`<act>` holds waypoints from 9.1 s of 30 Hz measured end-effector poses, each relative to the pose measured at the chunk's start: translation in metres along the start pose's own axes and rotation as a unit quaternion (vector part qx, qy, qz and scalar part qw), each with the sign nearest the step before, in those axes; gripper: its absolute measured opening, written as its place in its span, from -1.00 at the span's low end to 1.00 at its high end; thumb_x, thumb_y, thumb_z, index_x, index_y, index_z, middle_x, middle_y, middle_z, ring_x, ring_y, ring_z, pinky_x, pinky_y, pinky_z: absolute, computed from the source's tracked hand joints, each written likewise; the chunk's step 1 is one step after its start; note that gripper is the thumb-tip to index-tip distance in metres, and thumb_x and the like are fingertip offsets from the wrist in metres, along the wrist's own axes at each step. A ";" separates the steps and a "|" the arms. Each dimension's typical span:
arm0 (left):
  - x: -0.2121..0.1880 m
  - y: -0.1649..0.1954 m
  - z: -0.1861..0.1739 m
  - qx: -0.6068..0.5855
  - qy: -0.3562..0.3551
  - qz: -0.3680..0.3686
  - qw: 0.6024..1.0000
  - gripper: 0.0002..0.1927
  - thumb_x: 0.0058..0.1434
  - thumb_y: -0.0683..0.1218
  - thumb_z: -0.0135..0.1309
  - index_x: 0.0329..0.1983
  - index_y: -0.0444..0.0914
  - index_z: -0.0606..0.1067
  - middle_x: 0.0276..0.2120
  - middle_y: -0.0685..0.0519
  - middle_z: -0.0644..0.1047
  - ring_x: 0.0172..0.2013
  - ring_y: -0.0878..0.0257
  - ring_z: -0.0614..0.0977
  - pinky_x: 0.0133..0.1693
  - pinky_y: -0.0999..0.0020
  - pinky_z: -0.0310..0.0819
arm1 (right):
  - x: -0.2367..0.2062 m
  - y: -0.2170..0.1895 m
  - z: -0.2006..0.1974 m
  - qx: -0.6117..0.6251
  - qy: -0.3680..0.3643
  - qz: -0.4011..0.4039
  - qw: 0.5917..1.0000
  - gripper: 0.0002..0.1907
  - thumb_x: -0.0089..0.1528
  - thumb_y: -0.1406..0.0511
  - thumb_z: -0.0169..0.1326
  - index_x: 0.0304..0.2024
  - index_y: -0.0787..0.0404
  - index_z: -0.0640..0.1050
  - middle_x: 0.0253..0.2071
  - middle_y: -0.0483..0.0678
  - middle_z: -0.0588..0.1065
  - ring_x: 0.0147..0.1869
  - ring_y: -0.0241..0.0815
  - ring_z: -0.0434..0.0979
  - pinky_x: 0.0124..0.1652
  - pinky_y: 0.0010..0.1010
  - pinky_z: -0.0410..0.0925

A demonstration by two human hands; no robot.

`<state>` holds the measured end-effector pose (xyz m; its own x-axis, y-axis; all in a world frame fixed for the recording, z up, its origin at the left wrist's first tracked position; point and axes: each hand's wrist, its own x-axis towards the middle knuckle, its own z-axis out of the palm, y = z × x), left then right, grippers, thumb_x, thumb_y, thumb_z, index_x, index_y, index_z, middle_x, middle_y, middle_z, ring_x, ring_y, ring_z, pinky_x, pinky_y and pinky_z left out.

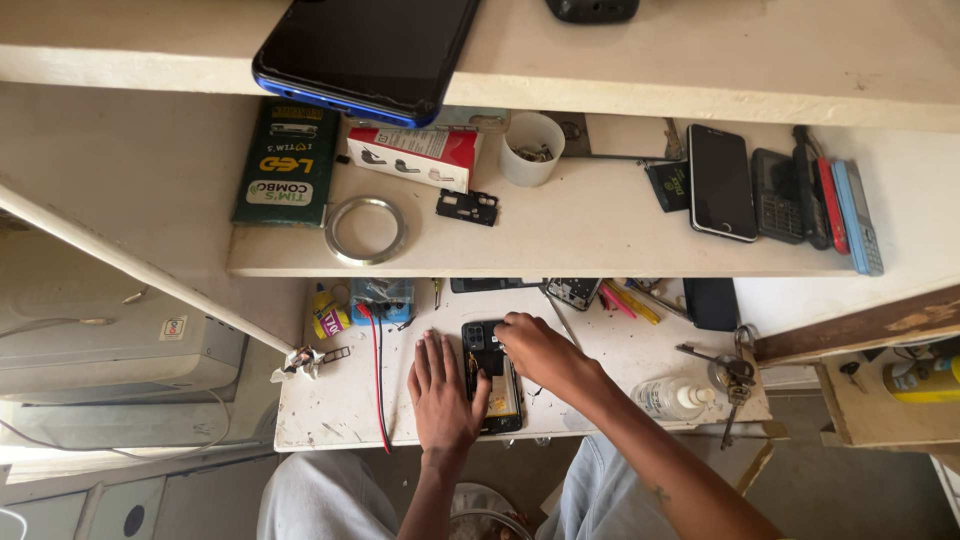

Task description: The person repairs a disassembled smartphone at a small workbench, holding the phone steady with one hand while using a screwdriver and tweezers to work on internal components. They reposition the phone, pry at parts, and handle small components from the cluttered bench throughout the clip.

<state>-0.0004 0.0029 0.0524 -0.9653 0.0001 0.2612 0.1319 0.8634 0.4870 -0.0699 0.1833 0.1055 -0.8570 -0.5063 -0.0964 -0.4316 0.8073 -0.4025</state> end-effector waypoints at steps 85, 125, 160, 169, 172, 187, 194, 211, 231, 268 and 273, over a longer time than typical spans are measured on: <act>-0.005 -0.002 0.008 0.011 0.008 0.003 1.000 -0.23 0.29 0.17 -0.08 0.40 -0.45 0.22 0.44 -0.31 0.15 0.45 -0.13 0.11 0.36 0.01 -0.05 | 0.017 -0.024 -0.010 0.009 0.083 0.086 0.993 -0.69 0.24 0.25 0.12 -0.11 0.32 0.38 -0.39 0.26 0.49 -0.28 0.30 0.60 -0.36 -0.02 0.45; -0.008 0.001 0.001 0.014 0.017 0.004 1.000 -0.24 0.29 0.15 -0.07 0.39 -0.47 0.23 0.43 -0.32 0.18 0.44 -0.13 0.13 0.36 0.02 -0.03 | 0.002 -0.023 -0.008 0.177 0.140 -0.022 0.974 -0.82 0.14 0.50 0.16 -0.25 0.34 0.44 -0.41 0.18 0.54 -0.35 0.19 0.55 -0.35 -0.11 0.39; -0.007 -0.010 0.014 -0.016 0.029 0.009 0.999 -0.22 0.26 0.15 -0.02 0.38 -0.46 0.24 0.41 -0.35 0.17 0.42 -0.21 0.13 0.33 -0.05 -0.03 | 0.010 -0.027 0.009 0.033 0.180 0.041 0.982 -0.84 0.21 0.33 0.05 -0.29 0.34 0.45 -0.42 0.24 0.52 -0.30 0.32 0.56 -0.37 0.06 0.41; -0.017 -0.018 0.019 0.001 0.041 0.017 0.999 -0.23 0.26 0.14 -0.02 0.35 -0.53 0.24 0.38 -0.38 0.22 0.41 -0.21 0.16 0.33 -0.04 -0.01 | 0.004 -0.035 0.018 0.012 0.172 0.129 0.976 -0.79 0.34 0.26 0.04 -0.33 0.27 0.48 -0.52 0.24 0.51 -0.40 0.29 0.57 -0.40 0.03 0.43; -0.018 -0.016 0.023 0.006 0.045 0.024 0.999 -0.23 0.28 0.13 -0.03 0.35 -0.54 0.23 0.38 -0.38 0.23 0.42 -0.22 0.16 0.34 -0.04 -0.01 | 0.002 -0.033 0.019 0.036 0.191 0.121 0.973 -0.81 0.32 0.28 0.04 -0.33 0.28 0.48 -0.55 0.20 0.52 -0.42 0.27 0.58 -0.43 0.02 0.42; 0.011 -0.025 0.046 0.012 0.078 0.039 0.996 -0.21 0.17 0.15 0.02 0.30 -0.51 0.27 0.34 -0.39 0.23 0.35 -0.27 0.19 0.26 -0.10 0.02 | 0.021 -0.041 0.012 0.032 0.166 0.203 0.964 -0.87 0.23 0.31 0.08 -0.23 0.24 0.48 -0.44 0.12 0.58 -0.35 0.24 0.61 -0.39 0.01 0.45; -0.009 -0.028 0.040 -0.016 0.039 0.006 0.999 -0.27 0.26 0.15 0.00 0.31 -0.48 0.29 0.37 -0.36 0.23 0.39 -0.25 0.18 0.32 -0.05 0.00 | 0.008 -0.048 0.018 0.064 0.136 0.247 0.957 -0.88 0.30 0.30 0.03 -0.21 0.25 0.45 -0.50 0.15 0.55 -0.43 0.14 0.64 -0.46 -0.08 0.45; 0.006 -0.023 0.023 0.002 0.048 -0.016 0.999 -0.34 0.32 0.16 -0.06 0.24 -0.48 0.34 0.29 -0.32 0.32 0.28 -0.21 0.28 0.24 -0.08 0.07 | 0.020 -0.053 0.020 0.009 0.220 0.164 0.962 -0.87 0.22 0.36 0.10 -0.34 0.28 0.42 -0.55 0.17 0.52 -0.38 0.28 0.56 -0.41 0.06 0.37; 0.007 -0.016 0.031 0.043 0.023 -0.017 0.999 -0.46 0.32 0.11 -0.11 0.15 -0.42 0.38 0.24 -0.25 0.35 0.27 -0.15 0.26 0.18 -0.09 0.06 | 0.004 -0.046 0.026 0.055 0.210 0.164 0.962 -0.80 0.29 0.32 0.07 -0.09 0.33 0.47 -0.48 0.18 0.54 -0.39 0.19 0.62 -0.41 -0.06 0.47; 0.009 -0.015 0.031 0.061 0.029 -0.016 0.998 -0.44 0.32 0.11 -0.11 0.19 -0.40 0.33 0.23 -0.23 0.33 0.27 -0.12 0.26 0.18 -0.06 0.06 | -0.020 -0.039 0.035 0.109 0.293 0.091 0.946 -0.76 0.26 0.37 0.06 -0.07 0.42 0.47 -0.46 0.22 0.55 -0.41 0.22 0.59 -0.46 -0.07 0.43; 0.008 -0.012 0.030 0.074 0.040 -0.007 0.996 -0.43 0.29 0.11 -0.11 0.20 -0.39 0.32 0.23 -0.22 0.33 0.28 -0.11 0.26 0.18 -0.07 0.07 | -0.032 -0.036 0.042 0.117 0.312 0.072 0.940 -0.77 0.29 0.36 0.05 -0.06 0.41 0.49 -0.43 0.21 0.55 -0.40 0.20 0.59 -0.43 -0.09 0.44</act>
<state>-0.0167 0.0079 0.0238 -0.9449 -0.0475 0.3239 0.0779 0.9283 0.3635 -0.0148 0.1574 0.0847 -0.9317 -0.0614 0.3580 -0.2869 0.7288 -0.6217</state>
